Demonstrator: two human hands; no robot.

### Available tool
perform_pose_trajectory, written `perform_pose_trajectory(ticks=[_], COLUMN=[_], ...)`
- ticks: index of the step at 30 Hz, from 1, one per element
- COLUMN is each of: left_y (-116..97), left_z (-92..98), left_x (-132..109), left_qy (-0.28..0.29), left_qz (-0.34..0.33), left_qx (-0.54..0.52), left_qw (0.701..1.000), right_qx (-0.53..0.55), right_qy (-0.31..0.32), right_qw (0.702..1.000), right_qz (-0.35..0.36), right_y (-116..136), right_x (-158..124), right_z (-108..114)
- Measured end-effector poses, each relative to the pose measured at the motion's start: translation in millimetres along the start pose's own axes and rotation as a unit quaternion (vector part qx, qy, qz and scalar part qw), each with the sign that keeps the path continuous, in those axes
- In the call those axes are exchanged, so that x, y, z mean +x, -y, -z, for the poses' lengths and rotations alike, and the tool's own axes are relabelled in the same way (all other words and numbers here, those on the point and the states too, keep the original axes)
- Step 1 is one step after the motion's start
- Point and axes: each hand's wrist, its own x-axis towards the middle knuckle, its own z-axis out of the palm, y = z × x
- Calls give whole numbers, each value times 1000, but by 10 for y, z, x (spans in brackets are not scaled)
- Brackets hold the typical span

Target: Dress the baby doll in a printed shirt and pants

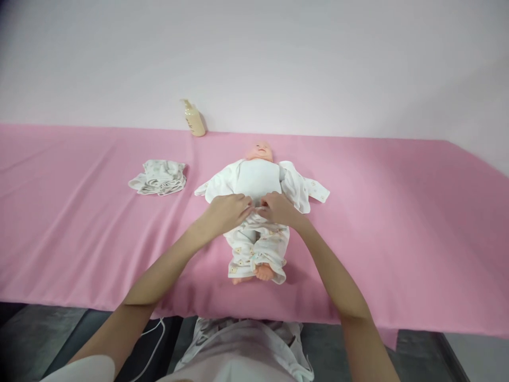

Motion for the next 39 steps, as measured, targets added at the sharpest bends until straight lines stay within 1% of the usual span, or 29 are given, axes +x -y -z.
perform_pose_trajectory(ticks=[1,3,5,8,11,13,14,15,17,20,22,23,25,27,28,30,31,32,34,36,39], left_y=[83,201,267,353,505,622,668,698,698,569,465,430,415,477,531,662,730,794,892,940,929], left_z=[-47,-137,-190,-191,-172,-183,-195,-207,-219,-190,-158,-148,-152,-192,-219,-270,-287,-297,-296,-286,-300], left_x=[54,124,155,168,181,194,199,201,195,163,145,143,155,185,203,235,247,254,255,248,241], left_qy=[-1,22,73,137,205,252,264,262,224,152,128,126,146,199,231,283,295,294,262,204,96], left_qz=[-10,-60,-91,-82,-93,-99,-98,-93,-81,-77,-82,-86,-95,-109,-114,-110,-100,-89,-71,-51,-2], left_qx=[-35,-134,-236,-355,-415,-418,-415,-411,-403,-388,-396,-410,-452,-481,-482,-463,-451,-439,-420,-402,-369], left_qw=[999,989,965,921,882,867,865,868,884,906,906,899,875,847,837,833,837,844,866,891,925], right_qx=[34,129,221,307,339,344,343,341,328,280,254,253,265,275,274,261,252,244,231,229,227], right_qy=[5,26,53,88,94,84,78,74,86,137,147,141,122,102,95,91,96,105,125,138,108], right_qw=[999,991,973,946,931,929,929,931,935,948,956,957,956,956,957,960,961,962,961,959,962], right_qz=[-10,-23,-27,-56,-93,-108,-111,-112,-102,-55,-21,-8,-2,-16,-25,-46,-56,-66,-84,-96,-109], right_y=[3,-3,-20,-63,-144,-221,-259,-292,-322,-255,-164,-123,-76,-94,-125,-216,-268,-320,-416,-495,-589], right_x=[0,-13,-31,-39,-32,-31,-32,-34,-40,-49,-58,-62,-70,-77,-79,-81,-80,-79,-74,-68,-56], right_z=[8,51,109,187,241,263,268,269,258,225,212,213,226,247,257,267,268,265,254,241,220])
